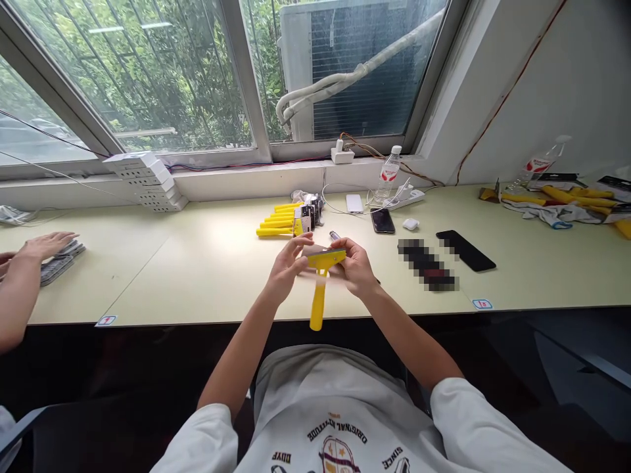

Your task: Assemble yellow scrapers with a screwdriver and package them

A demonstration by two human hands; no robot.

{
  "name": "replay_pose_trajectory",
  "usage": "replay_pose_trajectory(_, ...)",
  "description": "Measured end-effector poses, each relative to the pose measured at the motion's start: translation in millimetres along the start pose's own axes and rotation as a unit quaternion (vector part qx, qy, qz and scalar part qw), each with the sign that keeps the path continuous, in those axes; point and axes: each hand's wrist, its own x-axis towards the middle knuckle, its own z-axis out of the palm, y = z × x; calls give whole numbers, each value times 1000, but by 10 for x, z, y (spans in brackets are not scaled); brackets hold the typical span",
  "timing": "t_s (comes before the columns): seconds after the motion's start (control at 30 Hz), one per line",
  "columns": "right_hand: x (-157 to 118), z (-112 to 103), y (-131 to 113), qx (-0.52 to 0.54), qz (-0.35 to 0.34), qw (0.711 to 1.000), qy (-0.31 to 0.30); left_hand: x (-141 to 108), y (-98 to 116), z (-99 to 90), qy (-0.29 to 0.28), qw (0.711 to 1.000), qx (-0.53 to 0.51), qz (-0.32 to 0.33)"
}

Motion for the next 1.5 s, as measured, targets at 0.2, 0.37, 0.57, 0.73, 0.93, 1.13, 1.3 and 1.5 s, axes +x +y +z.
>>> replay_pose_trajectory(0.2,49,-34,31,109,55,992,37,17,-209,-115,-39,981,-141,-130)
replay_pose_trajectory(0.37,65,-7,9,198,90,971,103,-19,-209,-81,-155,964,-76,-202)
replay_pose_trajectory(0.57,125,-134,-36,165,118,979,33,88,-237,26,3,985,-28,-172)
replay_pose_trajectory(0.73,237,-552,-47,-94,62,993,-40,256,-292,-566,121,986,57,-103)
replay_pose_trajectory(0.93,285,-878,27,-558,56,823,-91,642,-296,-1602,195,956,207,-77)
replay_pose_trajectory(1.13,446,-665,123,-696,123,694,-137,1174,-530,-1547,51,953,268,-131)
replay_pose_trajectory(1.3,888,-627,131,-710,148,676,-130,1493,-875,-1284,-18,902,416,-110)
replay_pose_trajectory(1.5,1302,-628,138,-729,189,654,-73,1458,-1150,-1076,-39,803,595,-20)
